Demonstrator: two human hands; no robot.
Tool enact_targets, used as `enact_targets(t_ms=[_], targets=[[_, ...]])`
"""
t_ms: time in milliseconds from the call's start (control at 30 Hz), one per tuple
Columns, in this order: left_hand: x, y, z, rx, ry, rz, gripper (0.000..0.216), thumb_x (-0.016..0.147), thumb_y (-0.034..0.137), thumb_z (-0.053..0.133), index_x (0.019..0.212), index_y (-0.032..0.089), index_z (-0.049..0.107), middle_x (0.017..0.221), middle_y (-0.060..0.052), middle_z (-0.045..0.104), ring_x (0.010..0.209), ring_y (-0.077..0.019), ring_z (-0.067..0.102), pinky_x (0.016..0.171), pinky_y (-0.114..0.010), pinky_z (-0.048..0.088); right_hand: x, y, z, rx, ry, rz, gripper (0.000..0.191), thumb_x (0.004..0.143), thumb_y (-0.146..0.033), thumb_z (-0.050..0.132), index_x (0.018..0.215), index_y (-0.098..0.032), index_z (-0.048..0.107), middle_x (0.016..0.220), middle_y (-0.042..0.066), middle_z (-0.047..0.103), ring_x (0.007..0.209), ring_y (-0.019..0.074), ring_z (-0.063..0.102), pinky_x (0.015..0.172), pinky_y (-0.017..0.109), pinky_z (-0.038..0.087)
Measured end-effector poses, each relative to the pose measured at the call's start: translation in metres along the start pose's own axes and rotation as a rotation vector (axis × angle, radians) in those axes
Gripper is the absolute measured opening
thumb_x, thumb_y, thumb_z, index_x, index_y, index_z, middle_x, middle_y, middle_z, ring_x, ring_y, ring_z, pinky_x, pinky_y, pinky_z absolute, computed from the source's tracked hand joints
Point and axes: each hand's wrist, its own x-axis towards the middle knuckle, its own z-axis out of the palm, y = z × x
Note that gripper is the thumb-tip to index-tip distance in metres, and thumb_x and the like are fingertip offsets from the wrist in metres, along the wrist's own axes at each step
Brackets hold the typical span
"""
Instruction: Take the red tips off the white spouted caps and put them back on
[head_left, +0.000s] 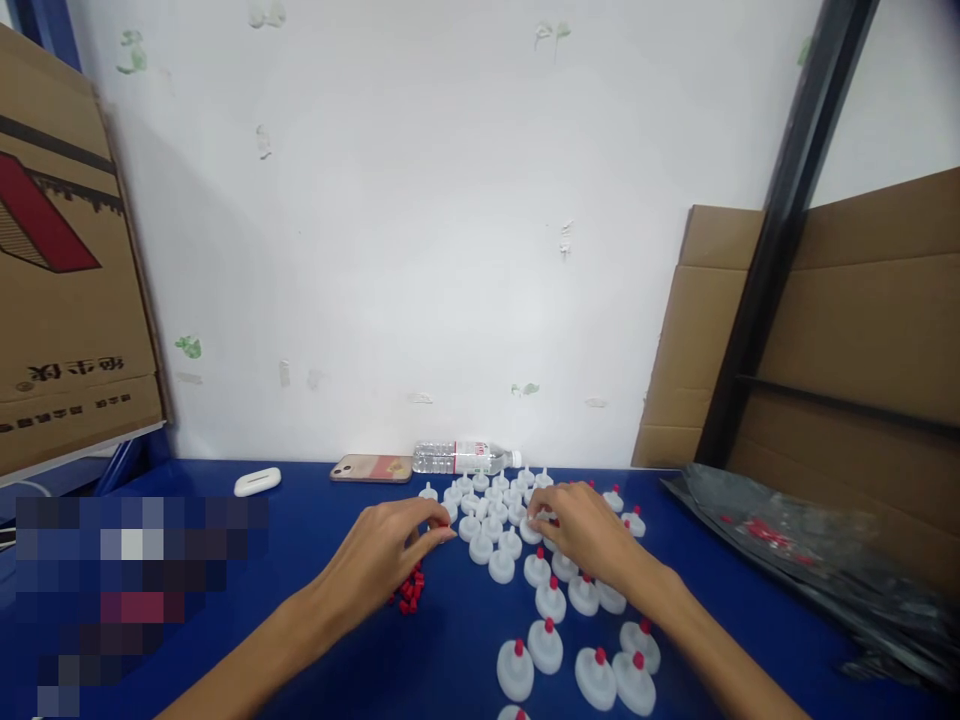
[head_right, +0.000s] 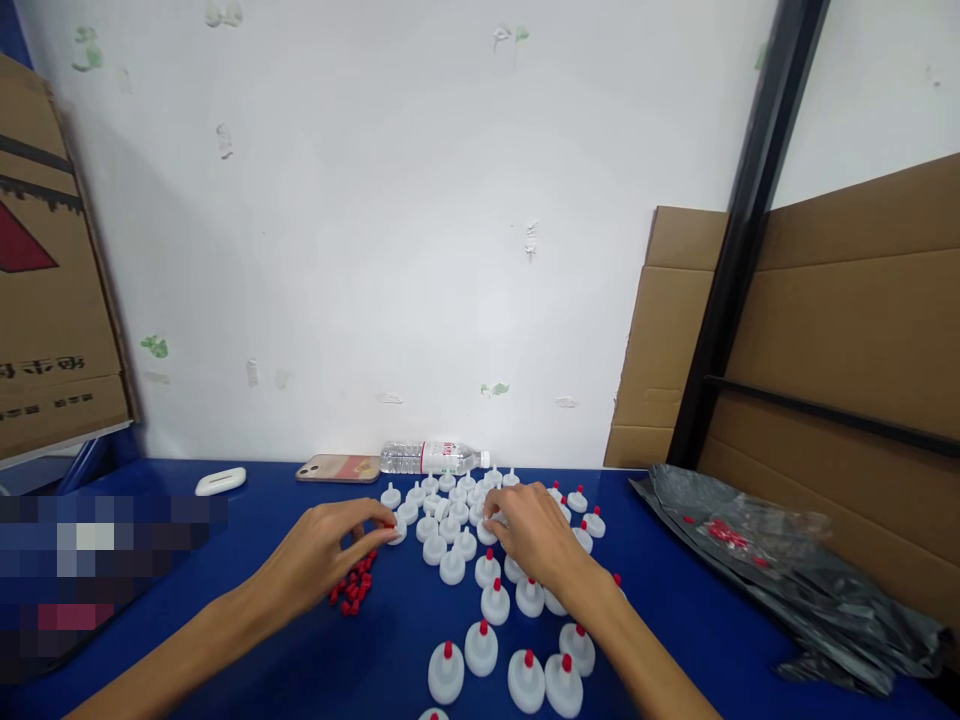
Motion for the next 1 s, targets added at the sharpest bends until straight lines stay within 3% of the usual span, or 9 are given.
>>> enact_targets(t_ms=[167, 500, 833, 1000], targets=[[-0.005, -0.005, 0.012, 0.022, 0.090, 0.122, 0.022, 0.099, 0.037, 0.057, 0.102, 0.021, 0.072, 0.097, -0.005, 0.076, 0.084, -0.0192, 0.070, 0.074, -0.026, 0.049, -0.003, -0.015, -0.009, 0.205, 0.121, -0.049, 0.013, 0.102, -0.025, 0.039, 0.105, -0.023, 0.051, 0.100, 0.006, 0.068, 0.090, 0.0228, 0.066, 0.075, 0.033, 0.047], [-0.012, 0.011, 0.019, -0.018, 0.177, 0.243, 0.020, 0.101, 0.032, 0.055, 0.102, 0.022, 0.072, 0.093, -0.003, 0.077, 0.081, -0.0154, 0.072, 0.071, -0.022, 0.049, -0.016, -0.065, 0.005, 0.321, 0.221, -0.360, 0.018, 0.095, -0.012, 0.053, 0.107, -0.023, 0.059, 0.105, 0.005, 0.065, 0.100, 0.0204, 0.061, 0.086, 0.034, 0.051], [-0.013, 0.016, 0.020, -0.098, 0.109, 0.253, 0.023, 0.101, 0.031, 0.054, 0.104, 0.024, 0.075, 0.096, -0.004, 0.077, 0.083, -0.0166, 0.071, 0.072, -0.023, 0.049, -0.016, -0.068, 0.010, 0.316, 0.310, -0.371, 0.016, 0.094, -0.013, 0.055, 0.104, -0.022, 0.063, 0.100, 0.006, 0.070, 0.093, 0.0209, 0.064, 0.082, 0.035, 0.054], [-0.010, 0.028, 0.015, -0.314, 0.094, 0.084, 0.025, 0.100, 0.031, 0.053, 0.100, 0.022, 0.076, 0.085, -0.004, 0.074, 0.064, -0.0134, 0.064, 0.061, -0.023, 0.048, -0.016, -0.065, 0.010, 0.312, 0.364, -0.364, 0.015, 0.096, -0.015, 0.054, 0.106, -0.021, 0.064, 0.106, 0.007, 0.072, 0.097, 0.0209, 0.065, 0.087, 0.036, 0.054]])
